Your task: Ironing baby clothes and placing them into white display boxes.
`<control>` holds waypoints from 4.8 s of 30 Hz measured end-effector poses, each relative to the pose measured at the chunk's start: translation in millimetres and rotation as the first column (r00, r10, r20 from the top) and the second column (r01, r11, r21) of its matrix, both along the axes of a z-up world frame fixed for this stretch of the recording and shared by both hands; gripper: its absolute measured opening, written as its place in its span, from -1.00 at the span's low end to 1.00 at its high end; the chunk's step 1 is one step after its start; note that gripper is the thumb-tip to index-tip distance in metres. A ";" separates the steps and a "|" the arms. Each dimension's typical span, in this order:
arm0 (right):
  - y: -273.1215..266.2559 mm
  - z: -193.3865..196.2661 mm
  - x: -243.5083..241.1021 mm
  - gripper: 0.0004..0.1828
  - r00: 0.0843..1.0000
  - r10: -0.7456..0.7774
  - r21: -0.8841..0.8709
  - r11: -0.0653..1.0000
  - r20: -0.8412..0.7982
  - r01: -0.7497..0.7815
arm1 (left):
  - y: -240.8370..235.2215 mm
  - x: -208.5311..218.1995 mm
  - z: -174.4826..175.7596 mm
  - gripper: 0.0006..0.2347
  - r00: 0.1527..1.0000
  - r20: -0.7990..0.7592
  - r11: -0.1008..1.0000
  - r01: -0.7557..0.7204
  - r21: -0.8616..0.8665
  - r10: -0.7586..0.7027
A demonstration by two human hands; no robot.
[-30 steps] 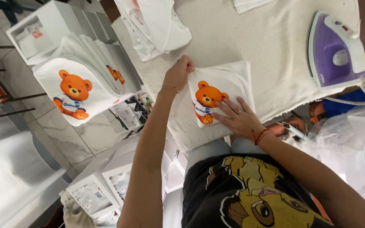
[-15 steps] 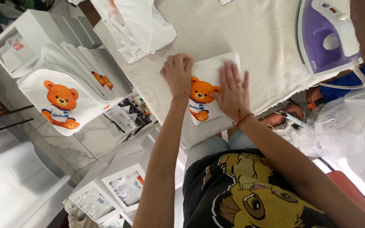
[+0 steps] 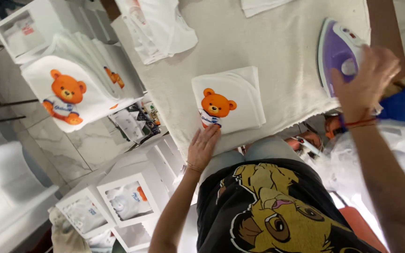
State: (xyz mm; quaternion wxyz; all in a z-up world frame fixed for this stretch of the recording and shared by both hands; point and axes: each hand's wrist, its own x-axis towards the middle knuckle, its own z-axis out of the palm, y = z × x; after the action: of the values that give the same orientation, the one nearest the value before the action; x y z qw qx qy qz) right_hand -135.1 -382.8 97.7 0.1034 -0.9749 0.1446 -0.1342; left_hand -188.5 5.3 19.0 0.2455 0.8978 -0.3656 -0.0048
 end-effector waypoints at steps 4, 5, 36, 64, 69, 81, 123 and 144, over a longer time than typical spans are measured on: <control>-18.8 -2.1 7.8 -0.52 0.960 -0.113 0.193 0.967 -0.256 0.165 | -16.1 -4.4 -0.7 -0.72 0.906 0.122 0.914 -0.404 -0.032 0.404; -28.9 -13.8 3.3 -0.55 0.996 -0.012 0.166 0.986 -0.083 0.025 | -20.1 -2.5 -3.1 -0.78 0.886 0.156 0.900 -0.434 -0.046 0.436; -30.4 -17.4 11.2 -0.59 0.986 0.039 0.027 0.999 -0.160 -0.035 | -57.7 11.4 14.7 -0.39 0.982 -0.133 0.820 0.183 0.542 -0.132; 124.8 20.4 7.9 -0.58 0.830 0.477 0.187 0.878 -0.289 -0.440 | -20.0 -21.5 16.7 -0.81 0.580 -0.473 0.589 -0.795 -0.148 0.663; 87.6 33.1 3.0 -0.58 0.906 0.265 0.340 0.929 -0.330 -0.147 | -22.5 2.0 23.6 -0.86 0.590 -0.459 0.551 -0.801 -0.232 0.664; -41.8 -26.9 24.8 -0.58 0.965 0.128 0.198 0.977 -0.229 -0.082 | -24.0 77.6 245.7 -0.90 0.748 -0.090 0.480 -0.509 -0.714 0.658; -87.7 -126.8 -24.8 -0.31 0.911 -0.394 0.770 0.616 0.120 0.165 | -61.9 36.3 70.4 -0.29 0.472 -0.642 0.797 -0.361 0.484 0.604; 121.1 -128.4 -389.7 -0.64 0.425 -0.612 0.506 0.048 -0.667 0.861 | -173.4 31.0 58.0 -0.39 0.910 -0.406 0.877 0.261 0.403 -0.084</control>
State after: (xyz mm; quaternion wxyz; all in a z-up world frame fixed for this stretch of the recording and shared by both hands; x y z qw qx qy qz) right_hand -524.7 -261.7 -30.7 0.4283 -0.5892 0.6833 0.0505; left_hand -157.6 -168.2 77.0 0.0957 0.8751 -0.3806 -0.2833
